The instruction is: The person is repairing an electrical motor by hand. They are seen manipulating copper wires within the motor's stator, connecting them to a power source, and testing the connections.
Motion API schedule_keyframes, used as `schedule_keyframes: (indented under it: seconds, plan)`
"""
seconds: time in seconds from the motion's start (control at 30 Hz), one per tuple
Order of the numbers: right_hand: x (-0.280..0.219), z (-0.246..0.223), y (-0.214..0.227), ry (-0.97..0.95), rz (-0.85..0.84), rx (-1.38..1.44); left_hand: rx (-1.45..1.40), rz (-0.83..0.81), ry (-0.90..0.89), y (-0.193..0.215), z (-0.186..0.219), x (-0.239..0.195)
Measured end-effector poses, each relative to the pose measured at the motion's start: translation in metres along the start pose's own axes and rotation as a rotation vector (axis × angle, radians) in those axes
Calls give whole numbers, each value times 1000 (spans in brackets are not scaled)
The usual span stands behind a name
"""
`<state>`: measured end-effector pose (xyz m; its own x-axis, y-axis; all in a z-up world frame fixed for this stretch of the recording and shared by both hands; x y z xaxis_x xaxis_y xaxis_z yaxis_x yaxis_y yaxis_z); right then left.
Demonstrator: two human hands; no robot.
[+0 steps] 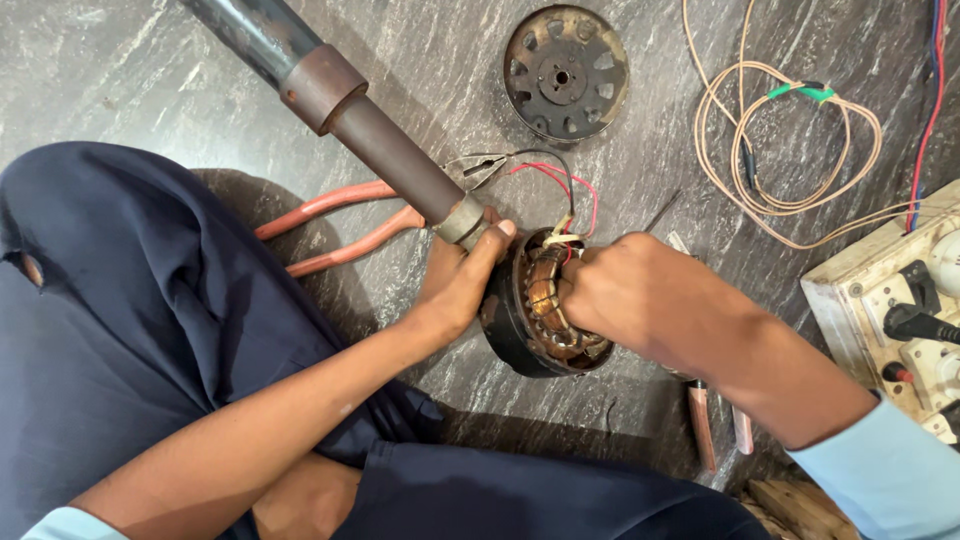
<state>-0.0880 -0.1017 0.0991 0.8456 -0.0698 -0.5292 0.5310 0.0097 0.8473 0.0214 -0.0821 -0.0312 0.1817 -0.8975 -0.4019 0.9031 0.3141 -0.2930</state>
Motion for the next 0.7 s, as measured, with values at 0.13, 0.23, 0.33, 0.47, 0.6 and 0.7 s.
schedule_keyframes:
  seconds: [0.13, 0.23, 0.33, 0.47, 0.6, 0.7]
  plan:
    - [-1, -5, -1, 61, 47, -64, -17, -10, -25, -1, 6, -1]
    - [-5, -2, 9, 97, 268, -33, -38, 6, -12, -1, 5, -1]
    - [-13, 0, 19, 113, 478, 59, -32, 14, -5, 0, 4, -1]
    - [-8, 23, -15, -105, 82, 314, -51, 5, -4, 0, 3, -1]
    - [-37, 50, -3, -404, 164, 533, 32, 35, -22, 3, 3, -1]
    - [-52, 52, 0, -543, 300, 673, 9, 13, -10, 1, 2, 1]
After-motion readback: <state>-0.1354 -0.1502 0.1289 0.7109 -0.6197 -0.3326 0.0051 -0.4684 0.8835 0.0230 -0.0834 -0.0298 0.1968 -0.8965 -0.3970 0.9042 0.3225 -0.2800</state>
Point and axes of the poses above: each hand's wrist, its own x-axis towards the middle knuckle, its own y-axis out of the back of the hand, z = x × y, the point moved 9 cm from there along x, towards the middle knuckle, and after that the axes turned 11 degrees about -x, right-handed, at the moved point
